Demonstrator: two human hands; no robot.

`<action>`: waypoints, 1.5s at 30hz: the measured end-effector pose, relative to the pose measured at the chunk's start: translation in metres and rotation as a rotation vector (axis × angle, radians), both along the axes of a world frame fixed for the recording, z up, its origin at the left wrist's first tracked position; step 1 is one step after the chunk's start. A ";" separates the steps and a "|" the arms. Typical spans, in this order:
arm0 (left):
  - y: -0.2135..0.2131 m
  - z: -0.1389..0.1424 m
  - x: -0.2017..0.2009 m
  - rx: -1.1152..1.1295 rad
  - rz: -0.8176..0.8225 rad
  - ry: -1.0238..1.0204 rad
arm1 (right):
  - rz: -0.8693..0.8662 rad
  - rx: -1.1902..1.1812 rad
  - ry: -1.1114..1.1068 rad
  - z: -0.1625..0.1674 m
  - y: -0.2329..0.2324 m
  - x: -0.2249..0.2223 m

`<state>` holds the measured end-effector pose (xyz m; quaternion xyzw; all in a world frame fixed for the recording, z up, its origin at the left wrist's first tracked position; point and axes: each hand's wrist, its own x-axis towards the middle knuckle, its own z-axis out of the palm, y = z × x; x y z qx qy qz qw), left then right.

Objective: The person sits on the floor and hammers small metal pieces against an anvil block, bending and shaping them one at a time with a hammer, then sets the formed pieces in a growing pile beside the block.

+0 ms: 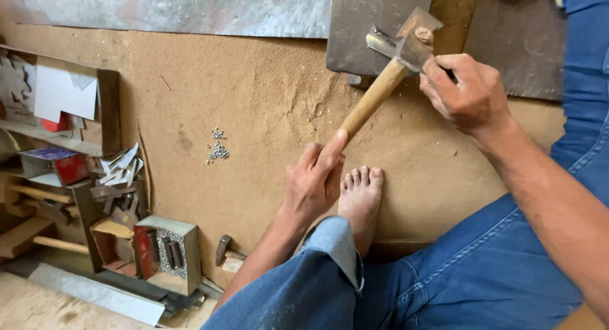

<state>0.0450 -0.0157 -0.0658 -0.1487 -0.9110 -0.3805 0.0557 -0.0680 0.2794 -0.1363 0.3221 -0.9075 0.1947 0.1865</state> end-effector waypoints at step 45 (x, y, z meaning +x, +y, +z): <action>-0.027 -0.031 0.049 -0.395 0.075 -0.312 | -0.130 -1.024 -1.628 0.061 -0.006 0.001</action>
